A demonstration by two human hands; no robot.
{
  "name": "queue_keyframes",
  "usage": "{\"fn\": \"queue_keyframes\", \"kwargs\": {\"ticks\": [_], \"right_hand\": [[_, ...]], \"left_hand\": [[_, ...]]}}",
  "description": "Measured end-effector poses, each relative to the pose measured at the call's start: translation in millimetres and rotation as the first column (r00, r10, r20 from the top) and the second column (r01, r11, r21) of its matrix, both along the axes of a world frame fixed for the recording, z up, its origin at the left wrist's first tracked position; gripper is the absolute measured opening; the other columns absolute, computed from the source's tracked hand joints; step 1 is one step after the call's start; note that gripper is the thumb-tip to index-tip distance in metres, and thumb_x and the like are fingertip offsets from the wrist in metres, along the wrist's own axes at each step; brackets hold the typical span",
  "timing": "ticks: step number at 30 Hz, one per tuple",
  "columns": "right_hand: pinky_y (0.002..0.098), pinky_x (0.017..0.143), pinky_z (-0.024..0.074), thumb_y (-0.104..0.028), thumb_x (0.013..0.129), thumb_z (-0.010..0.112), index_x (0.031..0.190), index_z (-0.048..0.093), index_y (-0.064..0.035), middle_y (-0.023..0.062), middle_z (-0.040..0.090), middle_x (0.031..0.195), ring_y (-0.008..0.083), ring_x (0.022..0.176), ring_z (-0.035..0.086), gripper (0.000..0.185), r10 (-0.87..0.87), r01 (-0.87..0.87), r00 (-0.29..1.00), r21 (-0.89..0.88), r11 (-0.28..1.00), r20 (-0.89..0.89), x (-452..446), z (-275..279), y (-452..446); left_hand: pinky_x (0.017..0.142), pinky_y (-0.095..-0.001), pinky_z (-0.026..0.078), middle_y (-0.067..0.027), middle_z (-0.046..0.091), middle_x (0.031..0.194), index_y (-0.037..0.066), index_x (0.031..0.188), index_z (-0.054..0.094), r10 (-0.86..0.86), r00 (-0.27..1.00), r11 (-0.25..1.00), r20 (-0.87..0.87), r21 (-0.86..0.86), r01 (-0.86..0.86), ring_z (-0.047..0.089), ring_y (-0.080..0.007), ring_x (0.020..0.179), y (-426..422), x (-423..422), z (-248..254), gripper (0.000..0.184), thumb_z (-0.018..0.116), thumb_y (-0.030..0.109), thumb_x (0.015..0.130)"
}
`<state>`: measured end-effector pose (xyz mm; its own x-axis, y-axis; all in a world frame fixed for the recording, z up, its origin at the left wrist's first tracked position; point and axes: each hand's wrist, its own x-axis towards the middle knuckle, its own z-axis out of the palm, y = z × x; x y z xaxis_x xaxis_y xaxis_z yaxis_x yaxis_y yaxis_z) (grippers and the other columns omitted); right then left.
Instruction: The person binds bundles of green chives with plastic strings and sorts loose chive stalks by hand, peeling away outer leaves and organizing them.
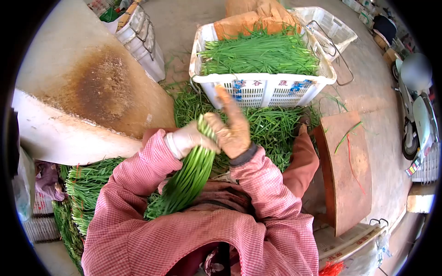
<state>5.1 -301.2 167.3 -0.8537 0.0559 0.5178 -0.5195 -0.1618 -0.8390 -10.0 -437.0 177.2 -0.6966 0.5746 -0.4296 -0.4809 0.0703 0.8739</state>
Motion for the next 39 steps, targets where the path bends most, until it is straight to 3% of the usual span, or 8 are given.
{"fn": "queue_keyframes", "kwargs": {"ticks": [6, 22, 24, 28, 29, 31, 33, 39], "right_hand": [[0.0362, 0.092, 0.0371, -0.010, 0.063, 0.069, 0.097, 0.060, -0.0077, 0.0099, 0.045, 0.121, 0.0289, 0.113, 0.041, 0.036, 0.032, 0.177, 0.965, 0.743, 0.645, -0.258, 42.6, 30.1, 10.9], [0.0242, 0.067, 0.0428, -0.008, 0.078, 0.060, 0.081, 0.064, -0.0051, 0.0029, 0.062, 0.076, 0.0109, 0.070, 0.054, 0.006, -0.505, 0.483, 0.858, 0.190, 0.855, 0.096, -29.2, 7.6, 88.3], [0.0261, 0.065, 0.0435, -0.013, 0.077, 0.060, 0.082, 0.064, -0.0030, 0.0043, 0.062, 0.074, 0.0144, 0.069, 0.056, 0.012, -0.766, 0.697, 0.608, 0.323, 0.641, 0.209, -43.7, 5.1, 143.3], [0.0357, 0.068, 0.0467, -0.034, 0.065, 0.069, 0.093, 0.057, -0.0010, 0.0160, 0.060, 0.079, 0.0313, 0.075, 0.058, 0.045, -0.863, 0.198, 0.477, 0.977, -0.079, -0.167, -37.6, -9.6, 208.7], [0.0347, 0.083, 0.0433, -0.027, 0.068, 0.069, 0.118, 0.039, -0.0007, 0.0209, 0.051, 0.108, 0.0327, 0.094, 0.053, 0.064, -0.837, 0.275, 0.458, 0.943, -0.189, -0.301, -39.9, -13.9, 192.4], [0.0345, 0.098, 0.0287, -0.008, 0.062, 0.073, 0.130, 0.027, -0.0033, 0.0184, 0.040, 0.126, 0.0280, 0.118, 0.035, 0.082, -0.542, 0.526, 0.829, 0.520, 0.674, -0.137, -53.3, -3.3, 133.9], [0.0330, 0.102, 0.0195, -0.012, 0.059, 0.076, 0.135, 0.012, -0.0028, 0.0174, 0.022, 0.137, 0.0236, 0.127, 0.021, 0.100, -0.168, 0.204, 0.974, 0.271, 0.941, -0.149, -8.8, 68.1, 33.8], [0.0361, 0.090, 0.0376, -0.021, 0.051, 0.076, 0.131, 0.018, 0.0023, 0.0254, 0.044, 0.117, 0.0357, 0.107, 0.045, 0.102, -0.188, 0.174, 0.981, 0.674, 0.718, -0.053, -0.4, 78.8, -33.4]], "left_hand": [[0.067, -0.0263, 0.049, -0.0086, 0.061, 0.083, 0.000, 0.097, 0.054, 0.192, 0.981, 0.979, -0.038, 0.070, -0.189, 0.059, -0.0161, 0.073, -29.3, -18.3, 19.9, 0.031, 0.055, -0.008, 0.067], [0.067, -0.0288, 0.049, -0.0079, 0.060, 0.080, 0.003, 0.096, 0.055, 0.236, 0.972, 0.950, -0.005, 0.211, -0.230, 0.059, -0.0179, 0.067, -54.9, -12.7, 40.0, 0.034, 0.064, -0.004, 0.064], [0.064, -0.0285, 0.050, -0.0062, 0.059, 0.075, 0.004, 0.092, 0.054, 0.396, 0.899, 0.915, -0.188, 0.164, -0.368, 0.059, -0.0180, 0.065, -74.1, -18.4, 77.3, 0.032, 0.067, 0.000, 0.062], [0.061, -0.0288, 0.052, -0.0084, 0.060, 0.081, 0.001, 0.093, 0.054, 0.650, 0.606, 0.759, -0.458, 0.370, -0.535, 0.060, -0.0180, 0.068, -109.2, -33.3, 148.6, 0.028, 0.060, -0.008, 0.067], [0.061, -0.0283, 0.051, -0.0083, 0.060, 0.080, 0.001, 0.093, 0.054, 0.689, 0.535, 0.724, -0.489, 0.439, -0.532, 0.060, -0.0177, 0.067, -105.0, -32.8, 157.1, 0.028, 0.060, -0.007, 0.067], [0.061, -0.0274, 0.051, -0.0082, 0.060, 0.079, 0.001, 0.095, 0.055, 0.725, 0.436, 0.687, -0.533, 0.523, -0.504, 0.059, -0.0172, 0.066, -81.6, -32.0, 166.4, 0.029, 0.060, -0.006, 0.067], [0.061, -0.0272, 0.051, -0.0080, 0.059, 0.079, 0.000, 0.094, 0.055, 0.734, 0.419, 0.678, -0.535, 0.543, -0.495, 0.059, -0.0165, 0.066, -51.7, -21.7, 165.0, 0.031, 0.061, -0.004, 0.065], [0.075, -0.0330, 0.047, -0.0085, 0.054, 0.091, 0.006, 0.113, 0.043, 0.792, 0.611, 0.399, 0.004, 0.754, -0.522, 0.056, -0.0193, 0.080, -21.8, -8.3, 100.3, 0.052, 0.062, -0.003, 0.065]]}}
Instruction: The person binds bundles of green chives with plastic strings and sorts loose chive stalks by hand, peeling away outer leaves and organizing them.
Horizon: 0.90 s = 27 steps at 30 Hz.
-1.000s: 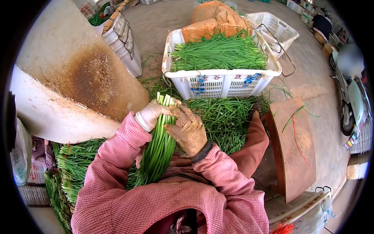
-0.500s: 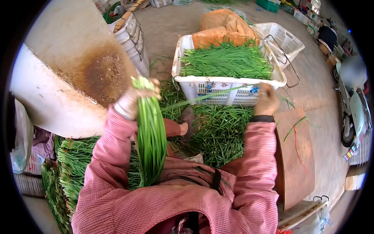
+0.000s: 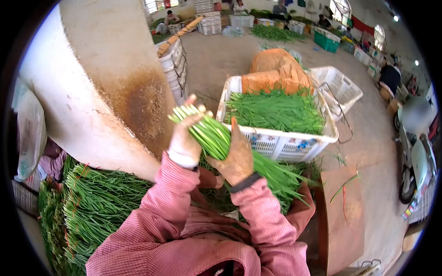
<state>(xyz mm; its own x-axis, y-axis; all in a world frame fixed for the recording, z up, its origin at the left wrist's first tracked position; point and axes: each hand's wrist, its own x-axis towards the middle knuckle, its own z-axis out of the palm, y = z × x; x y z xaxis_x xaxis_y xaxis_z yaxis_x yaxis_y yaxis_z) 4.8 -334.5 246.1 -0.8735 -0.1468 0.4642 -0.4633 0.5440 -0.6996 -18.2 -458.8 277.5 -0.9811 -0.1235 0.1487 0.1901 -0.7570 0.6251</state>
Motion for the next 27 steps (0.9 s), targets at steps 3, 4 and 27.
{"fn": "queue_keyframes", "kwargs": {"ticks": [3, 4, 27], "right_hand": [[0.0362, 0.069, 0.0481, -0.024, 0.059, 0.070, 0.116, 0.040, -0.0021, 0.0161, 0.060, 0.087, 0.0324, 0.079, 0.059, 0.068, -0.097, 0.080, 0.992, 0.192, 0.978, 0.084, 1.1, -11.3, 6.0], [0.0367, 0.068, 0.0481, -0.024, 0.060, 0.069, 0.116, 0.040, -0.0021, 0.0162, 0.060, 0.087, 0.0325, 0.078, 0.059, 0.067, -0.096, 0.078, 0.993, 0.217, 0.973, 0.075, 0.2, -8.8, 6.2], [0.0377, 0.088, 0.0396, -0.013, 0.050, 0.075, 0.128, 0.024, -0.0003, 0.0216, 0.036, 0.121, 0.0366, 0.103, 0.044, 0.094, -0.114, 0.158, 0.987, 0.624, 0.765, -0.111, 11.6, 98.5, -0.8]], "left_hand": [[0.084, -0.0337, 0.044, -0.0078, 0.054, 0.099, 0.006, 0.121, 0.039, -0.053, 0.998, 0.994, -0.046, 0.091, 0.057, 0.054, -0.0195, 0.093, 4.3, 8.3, -23.1, 0.058, 0.064, 0.003, 0.068], [0.086, -0.0337, 0.043, -0.0075, 0.054, 0.104, 0.006, 0.121, 0.039, -0.129, 0.991, 0.984, -0.039, 0.115, 0.133, 0.052, -0.0189, 0.096, 2.0, 8.9, -28.8, 0.058, 0.065, 0.005, 0.069], [0.088, -0.0279, 0.038, -0.0011, 0.047, 0.114, 0.007, 0.120, 0.041, -0.347, 0.930, 0.915, -0.119, 0.176, 0.364, 0.045, -0.0127, 0.104, 34.9, 20.6, 0.5, 0.054, 0.063, 0.004, 0.070]]}}
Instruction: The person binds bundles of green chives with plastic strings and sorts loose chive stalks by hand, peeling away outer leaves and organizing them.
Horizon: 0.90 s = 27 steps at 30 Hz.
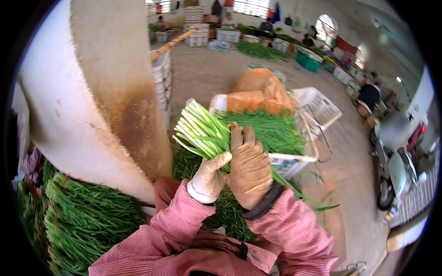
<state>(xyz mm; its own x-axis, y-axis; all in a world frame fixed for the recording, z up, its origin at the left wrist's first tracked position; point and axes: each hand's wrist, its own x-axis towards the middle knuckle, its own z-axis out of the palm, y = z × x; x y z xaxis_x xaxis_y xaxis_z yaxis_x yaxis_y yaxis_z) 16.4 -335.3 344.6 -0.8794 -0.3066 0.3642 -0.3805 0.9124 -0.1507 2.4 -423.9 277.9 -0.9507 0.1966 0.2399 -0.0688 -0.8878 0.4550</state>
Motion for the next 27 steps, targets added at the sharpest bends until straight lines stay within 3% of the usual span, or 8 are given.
{"fn": "queue_keyframes", "kwargs": {"ticks": [9, 11, 15, 18, 19, 22, 25, 27], "right_hand": [[0.0368, 0.086, 0.0402, -0.023, 0.046, 0.077, 0.127, 0.013, 0.0106, 0.0242, 0.036, 0.120, 0.0361, 0.100, 0.046, 0.108, -0.187, 0.263, 0.946, -0.289, 0.921, 0.265, 84.8, -87.9, 90.0], [0.0353, 0.088, 0.0390, -0.030, 0.055, 0.075, 0.130, 0.008, 0.0062, 0.0205, 0.039, 0.121, 0.0304, 0.105, 0.045, 0.108, 0.366, 0.541, 0.815, -0.815, -0.208, 0.448, 93.4, -155.3, 82.0], [0.0379, 0.098, 0.0284, -0.036, 0.080, 0.058, 0.130, 0.022, -0.0143, 0.0035, 0.044, 0.120, 0.0169, 0.111, 0.040, 0.065, 0.599, 0.594, 0.617, -0.801, 0.072, 0.511, 129.3, -311.9, 89.9], [0.0380, 0.096, 0.0323, -0.027, 0.080, 0.059, 0.132, 0.014, -0.0123, 0.0056, 0.044, 0.121, 0.0183, 0.109, 0.043, 0.071, 0.671, 0.717, 0.605, -0.659, -0.225, 0.429, 135.2, -338.0, 88.3], [0.0382, 0.093, 0.0351, -0.024, 0.082, 0.055, 0.131, 0.017, -0.0115, 0.0053, 0.045, 0.120, 0.0194, 0.108, 0.045, 0.063, 0.461, 0.612, 0.617, -0.757, 0.229, 0.638, 136.9, -313.3, 87.1], [0.0404, 0.084, 0.0426, -0.017, 0.088, 0.038, 0.123, 0.033, -0.0138, 0.0027, 0.048, 0.116, 0.0225, 0.100, 0.050, 0.036, 0.157, 0.365, 0.784, -0.651, 0.666, 0.600, 135.6, -241.2, 80.8], [0.0401, 0.082, 0.0442, -0.012, 0.088, 0.037, 0.115, 0.041, -0.0164, 0.0057, 0.052, 0.108, 0.0232, 0.096, 0.051, 0.027, 0.632, 0.677, 0.701, -0.584, -0.447, 0.329, 125.4, -284.6, 88.4], [0.0399, 0.080, 0.0452, -0.013, 0.088, 0.038, 0.112, 0.044, -0.0160, 0.0071, 0.053, 0.105, 0.0230, 0.097, 0.051, 0.025, 0.729, 0.735, 0.677, -0.144, -0.662, 0.104, 120.4, -281.8, 93.3]], "left_hand": [[0.084, -0.0356, 0.041, -0.0045, 0.058, 0.098, 0.009, 0.101, 0.056, -0.400, 0.777, 0.870, 0.485, -0.064, 0.488, 0.053, -0.0193, 0.093, 73.4, 48.6, -72.5, 0.031, 0.058, 0.020, 0.072], [0.082, -0.0374, 0.042, -0.0050, 0.059, 0.094, 0.009, 0.095, 0.058, -0.417, 0.560, 0.775, 0.716, -0.042, 0.631, 0.054, -0.0203, 0.091, 71.8, 63.8, -127.9, 0.023, 0.057, 0.019, 0.074], [0.078, -0.0343, 0.043, -0.0057, 0.060, 0.088, 0.007, 0.089, 0.060, -0.183, 0.584, 0.777, 0.791, -0.248, 0.579, 0.056, -0.0193, 0.082, 58.1, 89.3, -186.3, 0.018, 0.061, 0.013, 0.072], [0.077, -0.0322, 0.042, -0.0065, 0.060, 0.094, 0.004, 0.096, 0.059, -0.054, 0.804, 0.710, 0.592, -0.544, 0.448, 0.056, -0.0181, 0.084, 60.8, 83.6, -175.4, 0.029, 0.067, 0.009, 0.068], [0.083, -0.0333, 0.041, -0.0086, 0.059, 0.099, 0.003, 0.098, 0.058, -0.049, 0.801, 0.654, 0.596, -0.587, 0.477, 0.056, -0.0173, 0.085, 60.6, 74.7, -163.7, 0.033, 0.068, 0.009, 0.067], [0.071, -0.0271, 0.048, -0.0086, 0.058, 0.097, 0.008, 0.118, 0.046, -0.216, 0.857, 0.845, 0.467, -0.350, 0.404, 0.059, -0.0170, 0.079, 55.9, 29.7, -173.9, 0.060, 0.058, -0.013, 0.063], [0.066, -0.0262, 0.049, -0.0035, 0.056, 0.098, 0.011, 0.118, 0.048, -0.260, 0.906, 0.755, 0.335, -0.514, 0.407, 0.058, -0.0141, 0.078, 66.0, 9.3, -173.1, 0.062, 0.054, -0.016, 0.063], [0.055, -0.0233, 0.047, -0.0017, 0.058, 0.080, 0.006, 0.094, 0.058, -0.113, 0.899, 0.810, 0.424, -0.485, 0.330, 0.053, -0.0096, 0.060, 74.6, -1.4, -159.1, 0.026, 0.059, -0.003, 0.070]]}}
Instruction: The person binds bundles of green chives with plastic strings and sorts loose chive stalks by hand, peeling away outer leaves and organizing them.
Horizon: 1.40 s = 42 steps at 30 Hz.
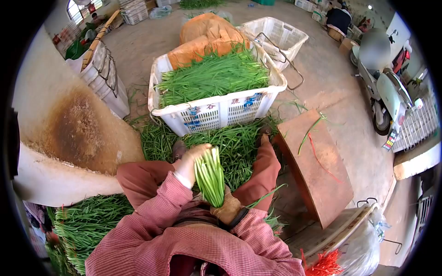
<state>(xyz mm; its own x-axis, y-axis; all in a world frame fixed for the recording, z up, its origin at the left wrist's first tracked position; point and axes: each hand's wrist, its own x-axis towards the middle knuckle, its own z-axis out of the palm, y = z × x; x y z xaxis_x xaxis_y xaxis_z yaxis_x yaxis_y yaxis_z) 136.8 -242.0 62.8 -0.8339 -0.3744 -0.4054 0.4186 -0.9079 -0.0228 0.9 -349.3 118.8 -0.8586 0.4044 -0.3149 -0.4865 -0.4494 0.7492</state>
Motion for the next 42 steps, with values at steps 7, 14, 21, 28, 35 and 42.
{"fn": "queue_keyframes", "kwargs": {"ticks": [7, 14, 21, 28, 35, 42], "right_hand": [[0.0338, 0.075, 0.0457, 0.010, 0.071, 0.041, 0.117, 0.037, -0.0098, 0.0046, 0.052, 0.109, 0.0203, 0.099, 0.051, 0.050, 0.149, 0.030, 0.940, 0.506, 0.862, -0.308, 11.1, -7.3, 4.8], [0.0284, 0.079, 0.0451, 0.002, 0.064, 0.062, 0.124, 0.028, -0.0079, 0.0085, 0.054, 0.106, 0.0203, 0.094, 0.054, 0.070, 0.454, 0.128, 0.854, 0.948, 0.292, -0.255, 3.3, 31.6, 2.2], [0.0299, 0.078, 0.0443, -0.014, 0.063, 0.068, 0.124, 0.029, -0.0058, 0.0122, 0.058, 0.097, 0.0236, 0.088, 0.057, 0.072, 0.451, 0.173, 0.866, 0.976, 0.134, -0.216, 5.9, 31.9, 0.1], [0.0300, 0.089, 0.0385, -0.007, 0.067, 0.062, 0.126, 0.021, -0.0055, 0.0087, 0.052, 0.111, 0.0209, 0.101, 0.051, 0.071, 0.510, 0.010, 0.844, 0.957, 0.290, -0.164, 1.7, 44.8, -1.8], [0.0314, 0.096, 0.0319, -0.005, 0.072, 0.057, 0.126, 0.021, -0.0048, 0.0093, 0.048, 0.117, 0.0195, 0.111, 0.043, 0.065, 0.702, -0.039, 0.711, 0.997, 0.070, -0.021, -5.7, 69.9, 1.3], [0.0282, 0.088, 0.0381, -0.005, 0.063, 0.065, 0.126, 0.020, -0.0019, 0.0093, 0.051, 0.112, 0.0225, 0.101, 0.050, 0.078, 0.607, -0.003, 0.795, 1.000, 0.006, -0.001, -2.6, 59.4, 3.6]], "left_hand": [[0.052, -0.0199, 0.040, 0.0000, 0.056, 0.066, 0.006, 0.078, 0.063, -0.029, 0.887, 0.940, -0.460, -0.316, -0.132, 0.048, -0.0083, 0.054, -33.4, -50.7, 27.7, 0.014, 0.060, 0.019, 0.080], [0.083, -0.0383, 0.034, 0.0007, 0.051, 0.089, 0.011, 0.073, 0.061, -0.868, -0.031, 0.470, -0.495, -0.802, -0.369, 0.045, -0.0199, 0.093, -35.8, -22.9, 30.7, 0.015, 0.065, 0.024, 0.066], [0.060, -0.0323, 0.043, -0.0049, 0.055, 0.069, 0.007, 0.068, 0.058, -0.562, 0.095, 0.532, -0.822, -0.447, -0.720, 0.051, -0.0225, 0.063, -56.4, -72.4, 56.5, 0.010, 0.067, 0.010, 0.064], [0.078, -0.0335, 0.037, 0.0003, 0.052, 0.081, 0.012, 0.076, 0.066, -0.948, 0.040, 0.279, -0.315, -0.885, -0.373, 0.045, -0.0199, 0.086, -46.8, -25.4, 48.8, 0.027, 0.069, 0.034, 0.061], [0.060, -0.0323, 0.041, -0.0040, 0.049, 0.071, 0.007, 0.061, 0.056, -0.895, -0.082, 0.401, -0.438, -0.711, -0.578, 0.047, -0.0210, 0.071, -51.5, -28.9, 34.7, 0.010, 0.062, 0.014, 0.064], [0.063, -0.0330, 0.044, -0.0083, 0.053, 0.091, 0.006, 0.081, 0.059, -0.713, 0.100, 0.152, -0.694, -0.292, -0.944, 0.052, -0.0223, 0.079, -69.6, -72.0, 56.7, 0.016, 0.061, 0.002, 0.065]]}}
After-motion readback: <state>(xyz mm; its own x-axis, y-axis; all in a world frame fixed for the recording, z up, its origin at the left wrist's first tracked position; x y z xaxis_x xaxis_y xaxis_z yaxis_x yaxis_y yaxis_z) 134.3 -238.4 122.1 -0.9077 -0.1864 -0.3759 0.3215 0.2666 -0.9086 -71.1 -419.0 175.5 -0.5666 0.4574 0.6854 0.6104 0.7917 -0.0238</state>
